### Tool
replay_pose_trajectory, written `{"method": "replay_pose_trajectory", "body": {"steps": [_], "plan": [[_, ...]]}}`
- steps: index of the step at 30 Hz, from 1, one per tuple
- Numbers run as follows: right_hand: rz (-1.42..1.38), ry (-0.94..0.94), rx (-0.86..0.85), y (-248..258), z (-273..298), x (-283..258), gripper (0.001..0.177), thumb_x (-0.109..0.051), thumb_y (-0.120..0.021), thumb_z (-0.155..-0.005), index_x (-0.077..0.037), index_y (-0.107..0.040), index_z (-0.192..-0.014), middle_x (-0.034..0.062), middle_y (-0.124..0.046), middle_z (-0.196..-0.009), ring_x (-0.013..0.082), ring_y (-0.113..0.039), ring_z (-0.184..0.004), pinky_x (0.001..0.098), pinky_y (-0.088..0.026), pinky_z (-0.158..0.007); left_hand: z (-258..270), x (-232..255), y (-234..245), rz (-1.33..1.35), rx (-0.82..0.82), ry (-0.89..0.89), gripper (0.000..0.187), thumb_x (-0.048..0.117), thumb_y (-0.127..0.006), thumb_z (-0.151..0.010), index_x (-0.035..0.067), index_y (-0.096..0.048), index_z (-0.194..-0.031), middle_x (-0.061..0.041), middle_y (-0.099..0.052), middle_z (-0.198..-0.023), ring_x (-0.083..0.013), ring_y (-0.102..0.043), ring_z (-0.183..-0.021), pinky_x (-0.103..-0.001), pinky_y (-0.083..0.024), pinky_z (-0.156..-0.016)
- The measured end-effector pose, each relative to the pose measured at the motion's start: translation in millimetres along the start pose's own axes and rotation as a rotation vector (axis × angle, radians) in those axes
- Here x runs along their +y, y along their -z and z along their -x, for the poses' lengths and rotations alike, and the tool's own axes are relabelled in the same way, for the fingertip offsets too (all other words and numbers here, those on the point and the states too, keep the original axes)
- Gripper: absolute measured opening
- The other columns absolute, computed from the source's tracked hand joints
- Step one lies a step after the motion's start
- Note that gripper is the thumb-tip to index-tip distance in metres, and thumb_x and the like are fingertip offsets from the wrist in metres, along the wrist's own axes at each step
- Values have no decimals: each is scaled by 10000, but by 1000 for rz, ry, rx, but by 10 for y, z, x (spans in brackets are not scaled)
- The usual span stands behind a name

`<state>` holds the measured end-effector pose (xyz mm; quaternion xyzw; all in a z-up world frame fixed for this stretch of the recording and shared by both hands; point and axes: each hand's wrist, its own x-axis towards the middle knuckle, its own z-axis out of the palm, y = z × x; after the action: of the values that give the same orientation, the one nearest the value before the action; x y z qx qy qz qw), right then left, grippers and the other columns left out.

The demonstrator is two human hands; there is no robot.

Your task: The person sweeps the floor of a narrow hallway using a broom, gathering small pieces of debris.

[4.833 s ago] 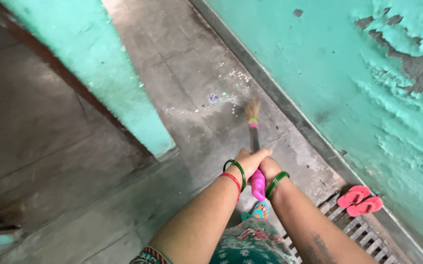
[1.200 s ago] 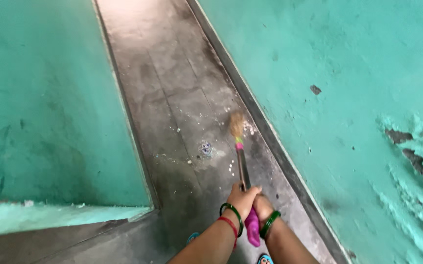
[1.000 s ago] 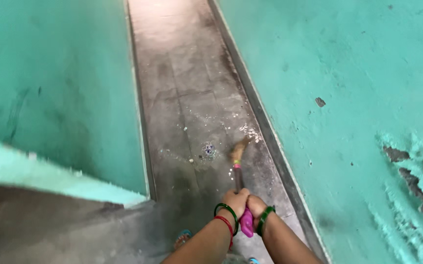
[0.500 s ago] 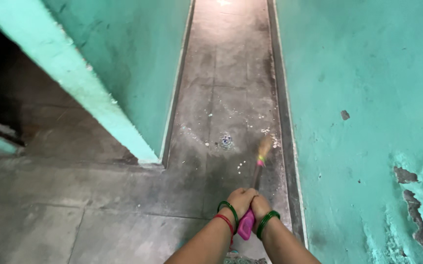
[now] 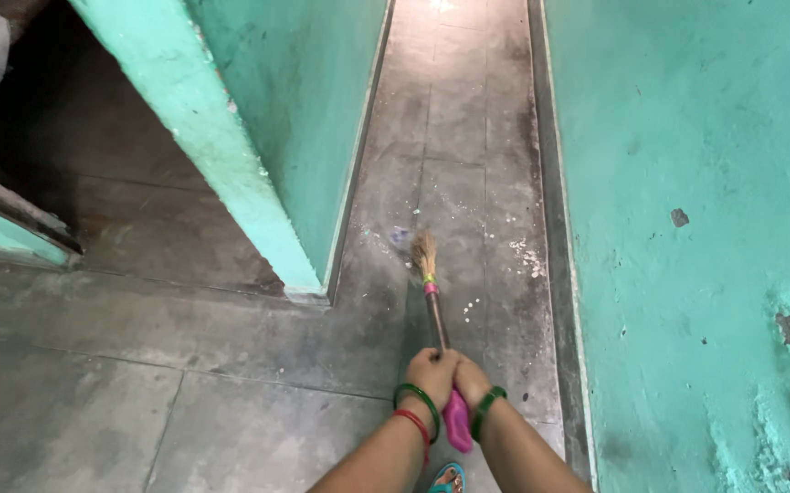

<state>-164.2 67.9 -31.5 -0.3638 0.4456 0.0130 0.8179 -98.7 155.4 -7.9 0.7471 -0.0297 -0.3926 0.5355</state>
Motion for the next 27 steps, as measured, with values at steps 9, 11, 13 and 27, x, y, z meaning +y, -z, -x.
{"method": "replay_pose_trajectory", "body": {"steps": [9, 11, 13, 27], "plan": [[-205, -191, 103, -437, 624, 404, 289, -228, -455, -969, -33, -656, -1037, 183, -726, -926, 306, -713, -825, 462, -607, -756, 153, -418, 232, 81, -285, 78, 441, 331, -668, -834, -53, -769, -1026, -194, -780, -988, -283, -731, -901, -393, -582, -834], [-169, -246, 66, -478, 552, 479, 304, -240, -460, -965, -18, -652, -1043, 190, -727, -937, 306, -718, -815, 456, -617, -745, 139, -509, 339, -64, -197, 128, 441, 361, -640, -853, -40, -785, -965, -195, -792, -933, -269, -747, -871, -389, -573, -818], [-130, -308, 30, -490, 368, 559, 321, -252, -464, -960, -3, -647, -1048, 197, -729, -947, 307, -724, -806, 451, -627, -735, 151, -525, 433, -76, -111, 108, 455, 380, -635, -860, -33, -779, -984, -198, -788, -936, -267, -753, -876, -384, -571, -824], [-145, -154, 108, -641, 378, 537, 353, -261, -390, -996, -29, -641, -1086, 176, -731, -955, 287, -732, -800, 432, -620, -736, 103, -388, 589, -18, -237, 35, 454, 364, -638, -847, -19, -777, -1048, -164, -794, -976, -246, -748, -910, -353, -575, -852]]}}
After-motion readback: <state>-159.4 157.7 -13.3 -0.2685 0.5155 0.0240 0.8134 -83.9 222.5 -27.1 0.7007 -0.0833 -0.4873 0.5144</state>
